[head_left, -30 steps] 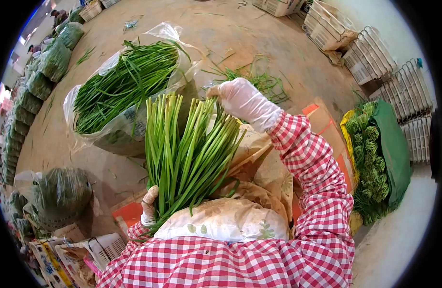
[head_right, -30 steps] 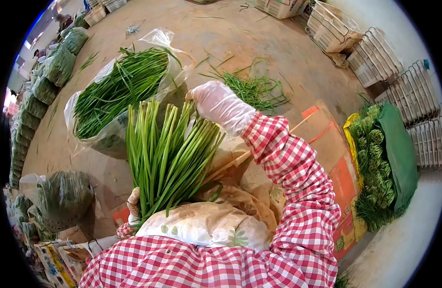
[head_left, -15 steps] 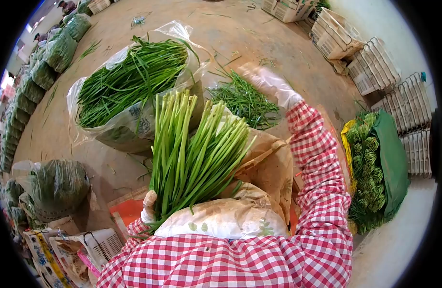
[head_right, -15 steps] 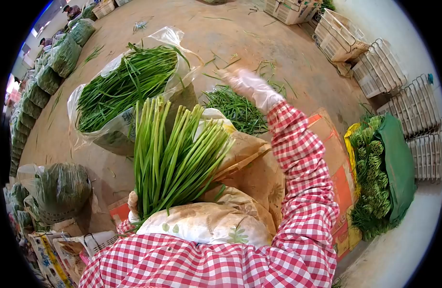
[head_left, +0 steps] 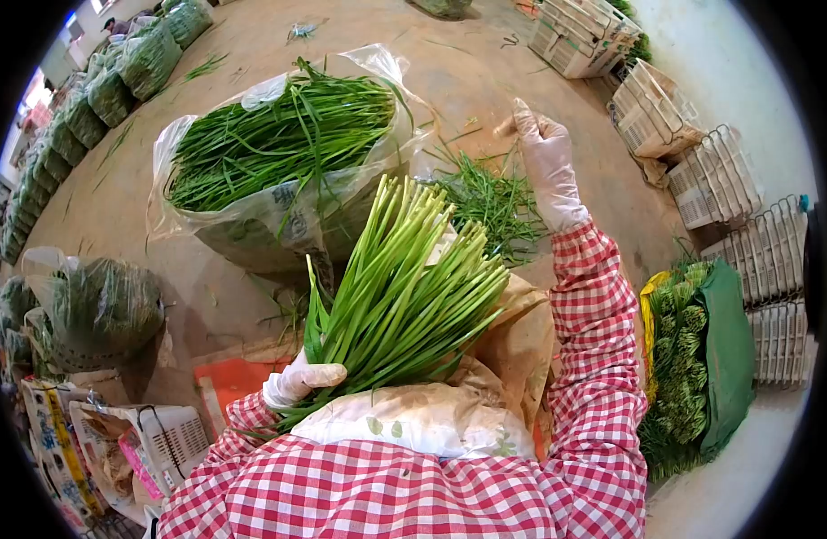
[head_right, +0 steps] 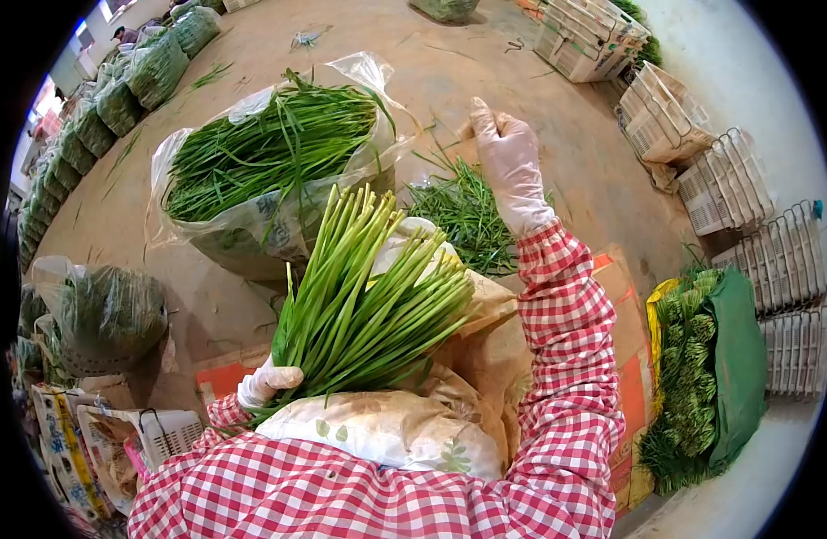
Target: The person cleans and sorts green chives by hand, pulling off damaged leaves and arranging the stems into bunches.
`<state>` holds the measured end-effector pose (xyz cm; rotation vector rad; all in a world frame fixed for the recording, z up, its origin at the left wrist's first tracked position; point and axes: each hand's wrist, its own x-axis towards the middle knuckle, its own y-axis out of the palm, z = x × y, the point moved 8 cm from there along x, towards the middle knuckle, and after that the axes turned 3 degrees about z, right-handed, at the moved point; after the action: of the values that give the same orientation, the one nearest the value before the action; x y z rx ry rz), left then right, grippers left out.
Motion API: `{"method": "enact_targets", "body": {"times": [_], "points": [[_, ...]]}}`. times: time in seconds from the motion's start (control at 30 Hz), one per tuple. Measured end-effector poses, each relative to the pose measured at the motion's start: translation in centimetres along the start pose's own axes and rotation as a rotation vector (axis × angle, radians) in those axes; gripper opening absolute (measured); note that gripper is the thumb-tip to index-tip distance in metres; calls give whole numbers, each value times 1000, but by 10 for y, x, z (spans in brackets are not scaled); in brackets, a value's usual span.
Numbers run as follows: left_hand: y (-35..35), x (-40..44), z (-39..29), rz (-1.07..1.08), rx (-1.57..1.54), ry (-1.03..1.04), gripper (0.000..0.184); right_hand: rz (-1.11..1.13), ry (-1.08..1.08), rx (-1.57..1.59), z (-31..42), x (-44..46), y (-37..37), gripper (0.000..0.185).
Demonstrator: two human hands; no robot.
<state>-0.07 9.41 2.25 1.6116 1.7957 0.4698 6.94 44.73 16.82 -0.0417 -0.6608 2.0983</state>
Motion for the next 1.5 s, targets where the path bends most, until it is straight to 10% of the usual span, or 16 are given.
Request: {"method": "enact_targets", "body": {"times": [0.23, 0.3, 0.5, 0.63, 0.83, 0.97, 1.17, 1.33, 1.5], "points": [[18, 7, -13, 55, 110, -29, 78, 931, -376, -430, 88, -59, 108, 70], [27, 6, -15, 20, -31, -26, 80, 936, -138, -624, 81, -50, 114, 63], [-31, -22, 26, -215, -319, 31, 74, 42, -50, -340, 60, -5, -3, 46], [-61, -21, 30, -151, -272, 183, 75, 54, -109, -627, 1, -29, -43, 49], [-35, -4, 2, -1, -547, 522, 69, 876, 529, 225, -48, -175, 44, 61], [-41, -1, 7, 46, -590, 533, 66, 869, 578, 598, -49, -213, 108, 75], [1, 13, -19, -143, -242, 134, 59, 914, 731, 945, -4, -209, 144, 80], [31, 61, -44, -154, 367, -46, 53, 612, 324, 1000, 9, -185, 150, 64], [66, 81, -72, -107, 1143, 338, 56, 603, 654, 1113, -12, -197, 149, 60]]}}
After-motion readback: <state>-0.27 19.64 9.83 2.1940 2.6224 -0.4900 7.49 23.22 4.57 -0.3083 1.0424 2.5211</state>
